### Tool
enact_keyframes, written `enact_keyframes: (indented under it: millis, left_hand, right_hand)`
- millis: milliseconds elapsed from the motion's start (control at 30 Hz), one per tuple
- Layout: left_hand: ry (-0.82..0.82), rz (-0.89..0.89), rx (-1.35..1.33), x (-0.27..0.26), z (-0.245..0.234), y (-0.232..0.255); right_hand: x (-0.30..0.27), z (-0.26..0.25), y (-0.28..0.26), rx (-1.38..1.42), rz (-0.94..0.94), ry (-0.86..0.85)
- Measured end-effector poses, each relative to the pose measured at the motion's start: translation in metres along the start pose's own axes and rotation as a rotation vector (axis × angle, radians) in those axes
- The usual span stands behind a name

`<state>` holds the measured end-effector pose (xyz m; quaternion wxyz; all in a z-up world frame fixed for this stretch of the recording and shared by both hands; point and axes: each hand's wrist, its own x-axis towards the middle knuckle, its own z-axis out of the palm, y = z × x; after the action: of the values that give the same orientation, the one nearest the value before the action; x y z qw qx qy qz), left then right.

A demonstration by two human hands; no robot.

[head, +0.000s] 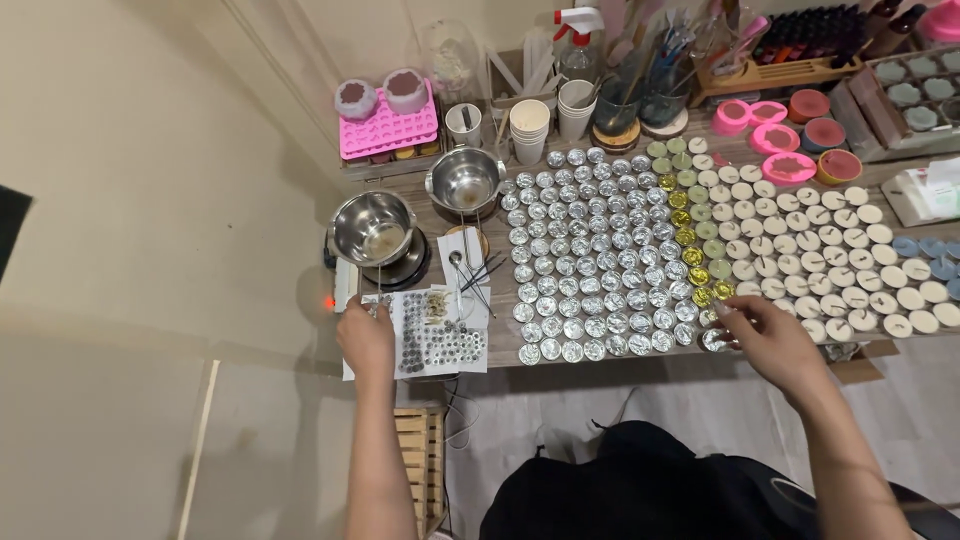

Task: The person wipes the inside of a metal pot with a cloth and then uses tweezers to place wicks into small metal candle tins. They repeat this process for several tins, occasionally adjusting the tins by hand.

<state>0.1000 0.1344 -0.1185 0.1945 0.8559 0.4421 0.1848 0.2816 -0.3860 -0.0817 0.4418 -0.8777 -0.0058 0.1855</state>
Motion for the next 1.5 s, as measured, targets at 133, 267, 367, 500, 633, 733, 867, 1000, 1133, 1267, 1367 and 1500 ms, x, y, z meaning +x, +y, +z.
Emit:
enact_keyframes:
  millis: [133,267,367,500,633,733,867,1000,1133,1267,1367,1500]
  left_hand:
    - [0.012,0.012,-0.002,0.01,0.004,-0.004]
    - [-0.011,-0.021,0.005,0.006,-0.006,0.001]
    - [0.019,-0.014,0.01,-0.012,-0.023,0.014]
    - [0.185,-0.034,-0.091,-0.065,-0.052,0.036]
    - [0.243,-0.046,-0.107,-0.132,-0.048,0.019]
    - [0.27,-0.04,-0.124,-0.172,-0.031,-0.017]
    - [0.237,-0.074,0.012,-0.191,-0.013,-0.056]
    - [0.236,-0.105,0.07,-0.19,-0.022,-0.048]
    - [0.272,-0.045,0.004,-0.174,-0.02,-0.013]
    - [0.214,-0.027,-0.041,-0.168,-0.014,0.03]
    - [0.211,0.017,-0.084,-0.167,-0.011,0.065]
    - [0.174,-0.029,-0.1,-0.176,-0.011,0.101]
  right_hand:
    - [0.002,-0.001,0.005,-0.022,0.017,0.002]
    - [0.005,0.0,-0.001,-0.086,0.0,-0.005]
    - [0.005,0.0,-0.012,-0.123,-0.045,-0.008]
    - [0.006,0.0,-0.017,-0.201,-0.088,0.007]
    - [0.002,0.001,-0.022,-0.214,-0.113,0.015]
    - [0.001,0.0,-0.018,-0.18,-0.1,0.02]
    - [0.003,-0.008,-0.009,-0.119,-0.111,0.048]
    - [-0.007,-0.026,-0.02,-0.167,-0.076,0.136]
    - [-0.001,-0.049,0.003,-0.068,-0.076,0.12]
    - [0.004,-0.064,0.023,-0.125,-0.026,0.169]
    - [0.013,-0.068,0.035,-0.168,-0.025,0.173]
    - [0.034,-0.066,0.047,-0.171,-0.015,0.097]
